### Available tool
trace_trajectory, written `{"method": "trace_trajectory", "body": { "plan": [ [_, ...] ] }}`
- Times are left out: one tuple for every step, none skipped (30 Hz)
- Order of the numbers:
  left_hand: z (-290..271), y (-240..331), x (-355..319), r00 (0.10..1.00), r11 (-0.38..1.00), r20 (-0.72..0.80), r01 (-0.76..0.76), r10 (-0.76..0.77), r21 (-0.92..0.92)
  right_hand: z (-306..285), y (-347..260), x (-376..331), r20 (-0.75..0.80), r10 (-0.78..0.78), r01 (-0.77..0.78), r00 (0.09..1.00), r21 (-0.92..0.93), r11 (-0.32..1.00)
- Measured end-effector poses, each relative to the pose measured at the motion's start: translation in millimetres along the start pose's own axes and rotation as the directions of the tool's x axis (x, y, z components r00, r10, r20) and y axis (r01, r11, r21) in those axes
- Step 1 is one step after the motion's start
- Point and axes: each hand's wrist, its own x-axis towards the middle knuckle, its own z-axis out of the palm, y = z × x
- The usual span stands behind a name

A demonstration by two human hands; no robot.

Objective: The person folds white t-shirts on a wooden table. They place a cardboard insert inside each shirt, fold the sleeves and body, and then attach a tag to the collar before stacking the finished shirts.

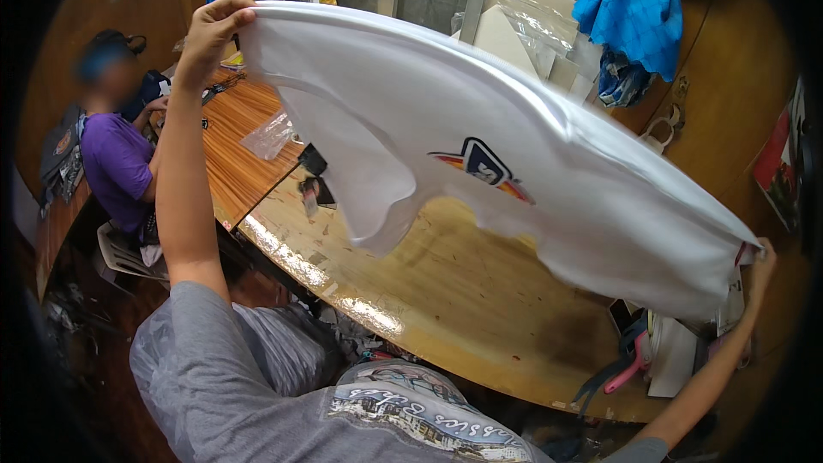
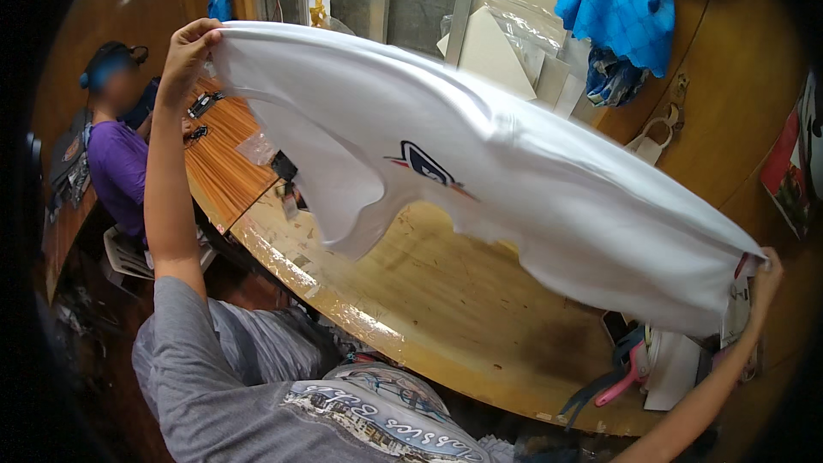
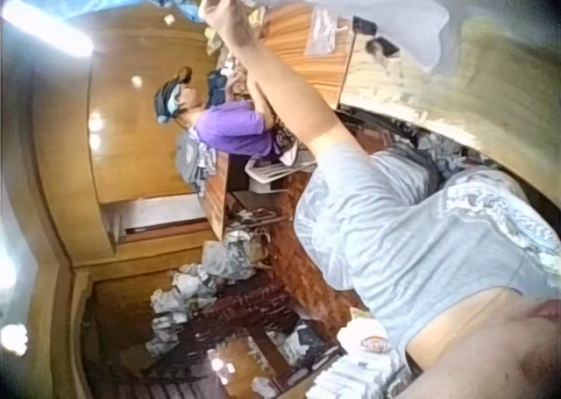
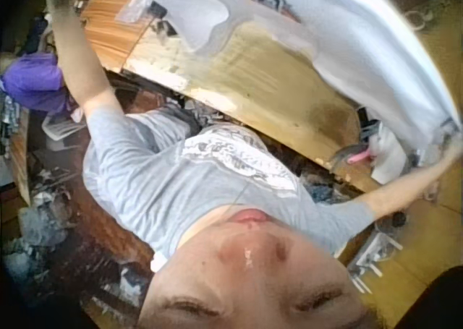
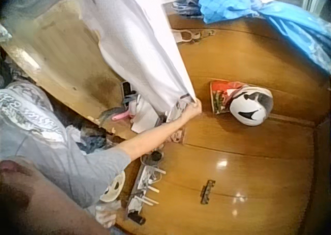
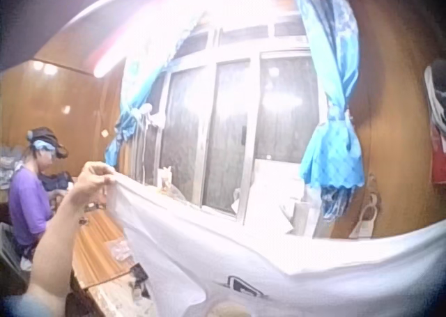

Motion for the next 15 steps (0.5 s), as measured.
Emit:
{"method": "trace_trajectory", "body": {
  "plan": [
    [4.3, 8.5, 1.1, 0.999, 0.999, -0.02, -0.031, 0.031, 0.018, -5.6, -3.7, 0.2, -0.234, -0.017, 0.024, 0.972, 0.026, 0.999],
    [9.5, 13.0, 1.7, 0.997, 0.998, -0.037, -0.06, 0.062, 0.03, -17.0, -9.7, -2.2, -0.454, -0.025, 0.049, 0.891, 0.04, 0.998],
    [17.7, 19.1, 2.9, 0.999, 0.991, -0.006, -0.043, 0.044, 0.123, -23.9, -18.7, -7.2, -0.647, -0.021, 0.073, 0.762, 0.053, 0.996],
    [31.4, 17.6, 3.6, 0.999, 0.979, 0.029, -0.02, 0.015, 0.203, -31.0, -30.3, -17.0, -0.611, 0.172, -0.036, 0.772, 0.229, 0.973],
    [37.5, 13.4, 2.4, 0.998, 0.963, 0.057, -0.008, -0.008, 0.269, -30.1, -18.5, -17.5, -0.32, 0.132, -0.095, 0.938, 0.127, 0.987],
    [35.0, -4.1, -1.5, 0.943, 0.834, 0.305, -0.059, -0.134, 0.549, -27.8, 10.0, -11.2, -0.004, 0.116, -0.116, 0.993, 0.006, 0.993],
    [37.5, -9.4, -8.8, 0.803, 0.721, 0.453, -0.042, -0.388, 0.692, -22.7, 25.2, -4.5, 0.32, 0.126, -0.099, 0.939, -0.098, 0.99],
    [28.5, 0.2, -10.7, 0.849, 0.686, 0.386, -0.04, -0.359, 0.727, -6.0, 6.6, -9.2, 0.299, 0.188, -0.185, 0.936, -0.039, 0.982],
    [12.1, 10.8, -10.7, 0.895, 0.655, 0.321, -0.044, -0.31, 0.754, -3.2, -28.4, -16.9, 0.272, 0.256, -0.27, 0.927, 0.014, 0.963],
    [-0.4, 19.6, -10.9, 0.95, 0.784, 0.257, -0.023, -0.176, 0.62, -37.3, -17.2, -15.3, 0.149, 0.369, -0.382, 0.918, 0.07, 0.922],
    [-6.8, 21.8, -7.7, 0.986, 0.842, 0.161, -0.052, -0.041, 0.536, -73.3, -8.5, -14.4, 0.031, 0.48, -0.479, 0.877, 0.131, 0.868],
    [-2.1, 30.3, -4.4, 0.992, 0.907, 0.052, -0.125, 0.114, 0.403, -79.5, -9.2, -14.6, 0.013, 0.516, -0.51, 0.856, 0.173, 0.842],
    [3.7, 35.2, -2.0, 0.965, 0.938, -0.083, -0.217, 0.247, 0.27, -86.2, -9.7, -15.3, -0.006, 0.552, -0.538, 0.834, 0.216, 0.815],
    [4.3, 34.4, 0.9, 0.992, 0.96, 0.003, -0.126, 0.129, 0.249, -75.8, -26.7, -12.2, 0.059, 0.516, -0.514, 0.855, 0.231, 0.826],
    [1.5, 35.6, 4.9, 0.996, 0.969, 0.09, -0.032, 0.01, 0.245, -60.6, -51.7, -8.2, 0.125, 0.474, -0.49, 0.872, 0.255, 0.834]
  ]
}}
